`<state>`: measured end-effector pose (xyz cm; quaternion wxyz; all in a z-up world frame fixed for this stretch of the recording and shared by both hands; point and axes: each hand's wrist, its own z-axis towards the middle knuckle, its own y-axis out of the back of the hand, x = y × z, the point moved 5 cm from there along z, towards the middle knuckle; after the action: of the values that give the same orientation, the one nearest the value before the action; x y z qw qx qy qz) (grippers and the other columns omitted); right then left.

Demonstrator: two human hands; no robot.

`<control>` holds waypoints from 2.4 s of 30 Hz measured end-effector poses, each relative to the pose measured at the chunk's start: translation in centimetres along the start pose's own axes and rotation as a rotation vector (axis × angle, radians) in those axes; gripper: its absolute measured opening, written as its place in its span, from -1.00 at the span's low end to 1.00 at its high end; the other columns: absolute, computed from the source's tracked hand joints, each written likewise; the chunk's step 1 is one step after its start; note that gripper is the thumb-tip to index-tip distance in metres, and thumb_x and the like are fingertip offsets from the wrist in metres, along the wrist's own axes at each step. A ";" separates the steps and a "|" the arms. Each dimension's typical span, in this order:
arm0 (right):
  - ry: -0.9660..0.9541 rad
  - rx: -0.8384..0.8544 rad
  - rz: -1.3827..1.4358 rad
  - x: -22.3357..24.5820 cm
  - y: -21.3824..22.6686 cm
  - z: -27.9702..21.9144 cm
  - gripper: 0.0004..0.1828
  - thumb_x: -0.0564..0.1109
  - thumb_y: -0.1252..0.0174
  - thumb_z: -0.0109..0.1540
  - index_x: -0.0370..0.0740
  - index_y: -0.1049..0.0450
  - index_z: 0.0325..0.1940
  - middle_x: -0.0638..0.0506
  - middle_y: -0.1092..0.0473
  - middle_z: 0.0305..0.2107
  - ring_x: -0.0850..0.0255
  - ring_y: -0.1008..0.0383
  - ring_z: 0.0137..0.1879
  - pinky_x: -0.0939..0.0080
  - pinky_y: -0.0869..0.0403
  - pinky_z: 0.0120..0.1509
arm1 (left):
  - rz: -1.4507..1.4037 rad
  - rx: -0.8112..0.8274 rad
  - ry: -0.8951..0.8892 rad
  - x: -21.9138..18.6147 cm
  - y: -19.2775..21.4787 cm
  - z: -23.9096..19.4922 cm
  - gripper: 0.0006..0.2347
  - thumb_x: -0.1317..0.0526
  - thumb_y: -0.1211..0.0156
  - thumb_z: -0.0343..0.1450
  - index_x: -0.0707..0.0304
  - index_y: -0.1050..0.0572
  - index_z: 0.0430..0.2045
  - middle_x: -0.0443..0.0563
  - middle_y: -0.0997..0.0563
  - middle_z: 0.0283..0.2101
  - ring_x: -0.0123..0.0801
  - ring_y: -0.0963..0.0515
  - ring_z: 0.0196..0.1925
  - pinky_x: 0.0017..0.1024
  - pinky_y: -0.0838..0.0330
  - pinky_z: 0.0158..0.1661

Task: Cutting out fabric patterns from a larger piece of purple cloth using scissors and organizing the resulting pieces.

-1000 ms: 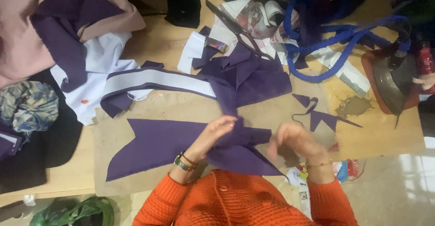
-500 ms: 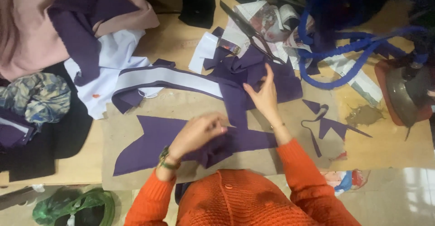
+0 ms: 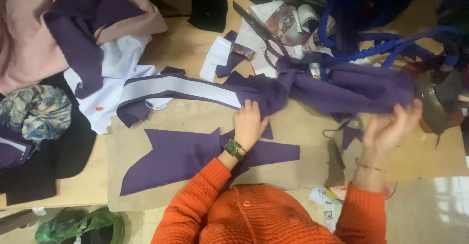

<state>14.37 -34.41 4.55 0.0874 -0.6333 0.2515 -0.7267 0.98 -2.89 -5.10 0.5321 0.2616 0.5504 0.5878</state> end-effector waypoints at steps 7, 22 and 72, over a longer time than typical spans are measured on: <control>-0.368 -0.288 0.458 -0.5 6.1 0.1 -0.65 -0.29 -0.05 0.24 -0.33 -0.55 0.09 -0.21 -0.55 0.08 -0.02 -0.55 0.26 0.05 -0.50 0.49 | 0.050 -0.092 -0.110 0.6 -0.7 -0.2 -0.94 0.32 -0.17 0.21 0.17 -0.44 -0.56 0.04 -0.47 -0.39 -0.19 -0.47 -0.56 -0.31 -0.37 -0.56; 0.509 0.242 -0.560 9.5 10.9 7.8 -0.54 -0.47 0.02 0.37 -0.41 -0.22 0.37 -0.25 -0.25 0.33 -0.06 -0.30 0.43 -0.02 -0.30 0.56 | -1.920 -0.374 0.692 18.9 14.8 1.6 -0.87 0.14 -0.18 0.48 -0.02 -0.43 -0.48 -0.23 -0.40 -0.56 -0.53 -0.41 -0.51 -0.51 -0.38 -0.41; 1.415 0.082 -1.832 11.7 4.7 6.5 -0.30 -0.43 -0.27 -0.15 -0.04 -0.69 0.05 0.10 -0.43 -0.24 0.15 -0.32 -0.07 0.17 -0.18 0.15 | -1.264 0.752 -0.144 -5.6 11.9 10.9 -0.66 0.00 -0.01 0.53 0.14 -0.59 -0.58 -0.23 -0.47 -0.55 -0.60 -0.33 -0.49 -0.61 -0.22 -0.30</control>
<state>17.59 -45.31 13.04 -0.6116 -0.0268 -0.3326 -0.7174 8.40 -1.90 10.26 0.6783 0.0972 0.7242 -0.0779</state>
